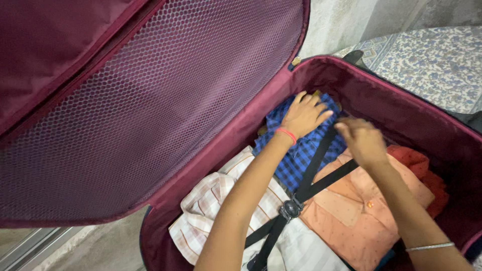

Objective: The person folds a blue checkered shirt and places it into a suitcase with other folded clothes, then tightens the internal straps and zips the suitcase closed.

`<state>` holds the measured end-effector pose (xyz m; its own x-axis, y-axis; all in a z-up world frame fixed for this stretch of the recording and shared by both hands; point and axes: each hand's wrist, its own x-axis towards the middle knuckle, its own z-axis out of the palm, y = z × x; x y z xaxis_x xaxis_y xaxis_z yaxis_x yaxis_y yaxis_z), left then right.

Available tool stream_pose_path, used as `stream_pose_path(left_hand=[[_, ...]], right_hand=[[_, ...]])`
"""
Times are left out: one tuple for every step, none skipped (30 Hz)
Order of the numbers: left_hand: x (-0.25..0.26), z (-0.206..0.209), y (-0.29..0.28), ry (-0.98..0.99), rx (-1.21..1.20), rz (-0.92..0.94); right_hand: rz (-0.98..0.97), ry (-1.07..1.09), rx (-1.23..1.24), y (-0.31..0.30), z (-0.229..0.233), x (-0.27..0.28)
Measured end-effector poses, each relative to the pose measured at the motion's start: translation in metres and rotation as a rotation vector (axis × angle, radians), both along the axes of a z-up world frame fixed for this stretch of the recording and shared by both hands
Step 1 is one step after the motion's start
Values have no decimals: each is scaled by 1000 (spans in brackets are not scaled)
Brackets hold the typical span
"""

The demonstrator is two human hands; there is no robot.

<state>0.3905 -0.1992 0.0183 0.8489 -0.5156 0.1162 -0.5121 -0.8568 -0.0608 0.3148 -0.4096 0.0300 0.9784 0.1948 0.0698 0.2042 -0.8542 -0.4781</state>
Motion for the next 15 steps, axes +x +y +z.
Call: stream_pose_path(left_hand=[[9,-3,-3,-7,-84,-54],[19,-8,-7,-14,-168,-107],[27,-17,-11,-14,-253,-160],[37,-27,-20,16,-174,-124],[45,-36,-30,48,-91,-88],[46,-47,-35,81,-8,-52],[45,-53,-37,81,-7,-36],[42,-57,-39,82,-5,-19],[40,-57,-41,79,-6,1],[38,-53,-41,86,5,8],[38,-48,-41,92,14,13],[35,-40,-41,97,24,18],[33,-30,-40,14,-21,-2],[28,-20,-39,-69,-65,-23],[17,-11,-37,-144,-110,-41]], right_hand=[[-39,-51,-22,-12,1,1],[-78,-103,-44,-22,-1,3],[-90,-32,-75,-28,-7,7],[-103,39,-106,-33,-15,13],[-113,113,-132,-36,-25,14],[-108,114,-104,-42,-34,9],[-104,106,-74,-46,-42,8],[-100,98,-45,-48,-48,7],[-112,112,-49,-49,-52,9],[-123,127,-53,-49,-54,11],[-137,139,-58,-50,-54,12],[-130,122,-38,-49,-55,9],[-124,99,-21,-50,-55,7],[-118,75,-4,-49,-53,6],[-106,33,-16,-49,-51,3]])
